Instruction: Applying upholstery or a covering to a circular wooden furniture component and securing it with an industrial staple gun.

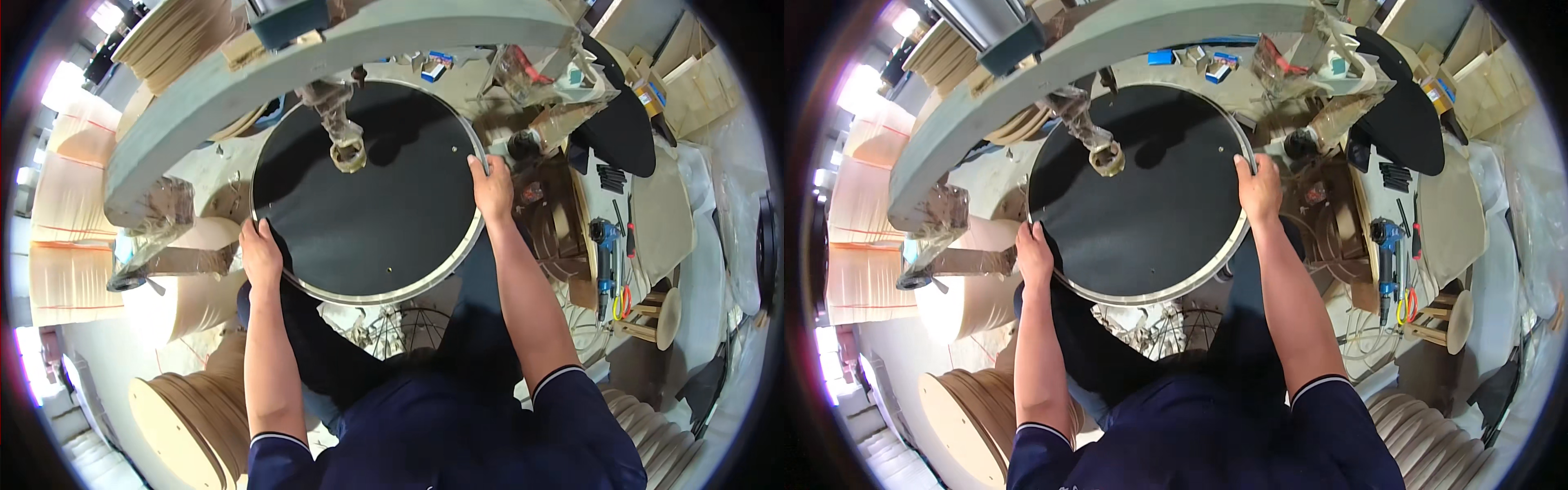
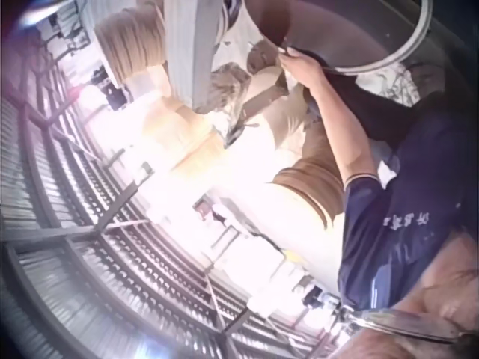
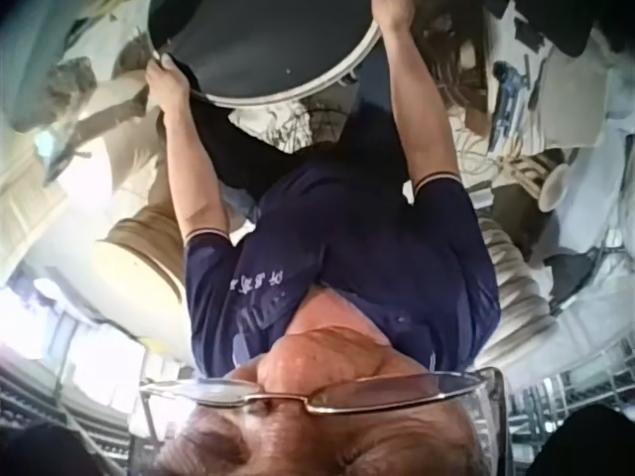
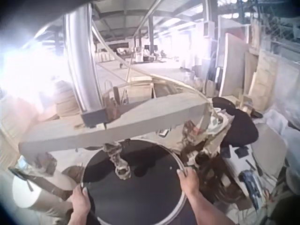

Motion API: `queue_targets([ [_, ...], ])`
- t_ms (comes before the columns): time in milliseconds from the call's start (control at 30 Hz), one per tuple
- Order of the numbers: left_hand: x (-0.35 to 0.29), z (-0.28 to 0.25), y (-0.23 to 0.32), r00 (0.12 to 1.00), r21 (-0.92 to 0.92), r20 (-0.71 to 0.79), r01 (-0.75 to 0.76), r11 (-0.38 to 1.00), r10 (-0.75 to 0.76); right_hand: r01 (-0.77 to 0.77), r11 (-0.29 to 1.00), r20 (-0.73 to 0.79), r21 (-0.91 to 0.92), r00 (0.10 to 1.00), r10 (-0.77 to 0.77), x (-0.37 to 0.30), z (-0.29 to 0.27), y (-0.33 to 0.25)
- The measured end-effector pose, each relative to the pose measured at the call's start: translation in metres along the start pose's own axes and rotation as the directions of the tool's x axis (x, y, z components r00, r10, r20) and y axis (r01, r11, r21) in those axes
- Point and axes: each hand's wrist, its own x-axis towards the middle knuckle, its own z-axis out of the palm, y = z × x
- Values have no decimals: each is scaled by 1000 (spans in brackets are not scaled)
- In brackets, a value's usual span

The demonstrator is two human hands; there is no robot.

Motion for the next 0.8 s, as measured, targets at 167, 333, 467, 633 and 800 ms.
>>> queue_targets([
  [167, -3, 4, -1, 1000, -19, -7, 20, 1000, -20, 10, 1000, -43, -7, 999, -11, 1, 5, 10],
  [333, -6, 1, -3, 999, -36, 4, 39, 999, -39, -3, 1000, -39, -10, 999, 3, -2, 3, 7],
  [467, -2, 6, -14, 1000, -31, -11, -3, 1000, 3, 9, 1000, -53, -1, 999, -9, -4, 3, 5],
  [633, -3, 5, -3, 1000, -49, -14, 22, 999, -23, -3, 1000, -48, 31, 999, 4, -1, 3, 11],
  [800, 2, 10, -27, 998, -134, -40, -46, 990, 41, -105, 991, 5, 82, 994, 105, 2, 5, 12],
])
